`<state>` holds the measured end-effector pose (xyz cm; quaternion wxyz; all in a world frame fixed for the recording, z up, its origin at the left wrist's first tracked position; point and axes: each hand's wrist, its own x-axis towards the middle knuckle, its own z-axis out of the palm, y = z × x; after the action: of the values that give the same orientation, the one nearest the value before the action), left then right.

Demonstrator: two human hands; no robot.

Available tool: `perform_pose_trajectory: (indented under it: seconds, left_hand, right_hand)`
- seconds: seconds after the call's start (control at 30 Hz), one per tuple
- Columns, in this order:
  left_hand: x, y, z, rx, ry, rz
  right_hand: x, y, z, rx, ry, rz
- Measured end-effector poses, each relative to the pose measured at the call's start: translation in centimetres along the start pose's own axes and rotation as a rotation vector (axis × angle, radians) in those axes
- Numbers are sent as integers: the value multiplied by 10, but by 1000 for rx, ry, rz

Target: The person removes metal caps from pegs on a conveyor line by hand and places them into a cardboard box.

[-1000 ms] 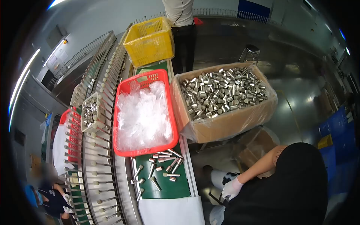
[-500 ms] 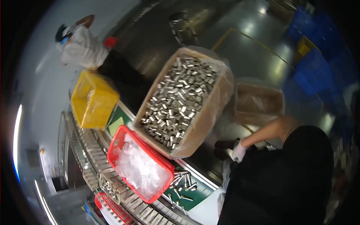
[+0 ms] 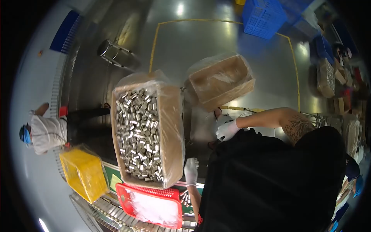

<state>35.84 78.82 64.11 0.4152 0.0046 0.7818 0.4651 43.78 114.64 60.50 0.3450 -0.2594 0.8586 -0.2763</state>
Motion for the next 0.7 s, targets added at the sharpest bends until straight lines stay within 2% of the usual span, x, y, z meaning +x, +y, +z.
perform_pose_trajectory:
  seconds: [0.07,0.1,0.13,0.2,0.27,0.33,0.37,0.43,0.47,0.5,0.53,0.57,0.63,0.67,0.7]
  left_hand:
    - [30,59,1,68,43,65]
    - [48,82,1,80,88,125]
    - [49,138,11,370,227,318]
    - [81,180,5,513,307,439]
    - [113,218,7,312,369,330]
    - [147,251,8,397,509,367]
    - [162,266,13,447,551,418]
    - [200,285,11,557,617,455]
    - [220,291,8,588,615,443]
    - [230,311,18,488,614,450]
    - [239,336,28,387,616,455]
    - [252,350,33,425,625,465]
    - [282,364,29,413,591,501]
    - [291,375,30,508,626,489]
    - [304,373,28,504,617,481]
  right_hand:
    - [-10,36,-4,23,108,-113]
    - [-10,60,-1,130,127,-87]
    - [-20,78,-13,139,139,-90]
    - [-46,101,-42,321,104,75]
    - [-62,120,-61,310,48,142]
    - [-67,158,-48,168,9,92]
    - [-72,174,-35,306,139,12]
    - [-93,184,-31,294,272,85]
    - [-102,191,-38,245,310,53]
    - [-111,197,-44,194,349,22]
    - [-119,202,-50,316,429,76]
    - [-123,204,-55,437,508,127]
    - [-133,209,-70,749,462,208]
    - [-127,226,-55,905,423,220]
    - [-122,255,-45,908,396,202]
